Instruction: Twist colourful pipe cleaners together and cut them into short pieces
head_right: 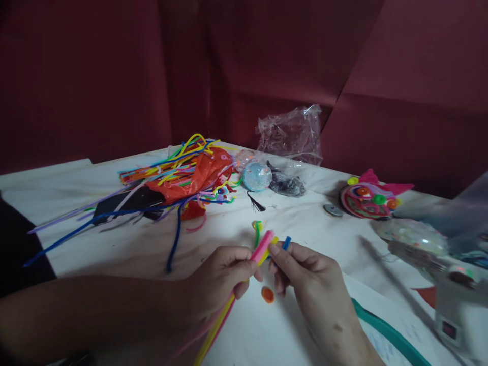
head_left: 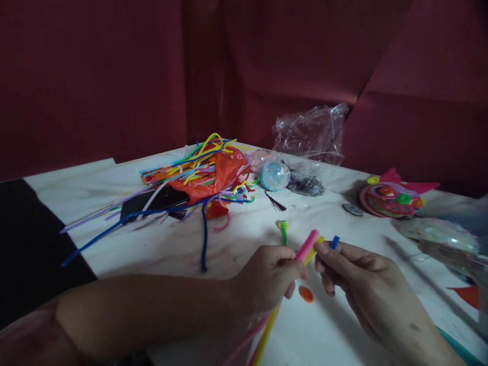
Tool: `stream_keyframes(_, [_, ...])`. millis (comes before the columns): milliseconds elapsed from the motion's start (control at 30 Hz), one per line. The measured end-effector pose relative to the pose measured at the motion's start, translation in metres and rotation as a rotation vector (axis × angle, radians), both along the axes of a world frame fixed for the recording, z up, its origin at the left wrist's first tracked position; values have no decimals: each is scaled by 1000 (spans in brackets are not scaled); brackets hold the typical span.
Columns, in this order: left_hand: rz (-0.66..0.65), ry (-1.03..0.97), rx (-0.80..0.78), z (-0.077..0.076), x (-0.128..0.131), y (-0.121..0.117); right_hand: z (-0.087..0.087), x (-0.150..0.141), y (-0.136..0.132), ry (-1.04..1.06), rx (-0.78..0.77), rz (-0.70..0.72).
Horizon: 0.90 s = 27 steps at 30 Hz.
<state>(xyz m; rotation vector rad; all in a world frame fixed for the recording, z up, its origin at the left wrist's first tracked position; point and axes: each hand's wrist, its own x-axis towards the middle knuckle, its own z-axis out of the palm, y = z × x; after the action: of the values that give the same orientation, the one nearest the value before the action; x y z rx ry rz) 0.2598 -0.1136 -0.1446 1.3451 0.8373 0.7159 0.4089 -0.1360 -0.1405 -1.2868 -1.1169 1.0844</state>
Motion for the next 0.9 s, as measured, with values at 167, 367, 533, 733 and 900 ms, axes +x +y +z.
stream_keyframes(167, [-39,17,-30,1,0,-1,-1,-1,-1,30,34,-43])
stream_keyframes(367, [-55,11,-58,4,0,-1,0,-1,-3,42,47,-51])
stream_keyframes(533, [-61,7,-75,5,-1,-1,3,-3,-4,59,49,-46])
stream_keyframes(733, [-96,17,-58,3,-2,0,3,-4,-3,77,49,-58])
stream_keyframes(900, [-124,-37,-36,-3,-1,0,4,-3,-4,120,26,10])
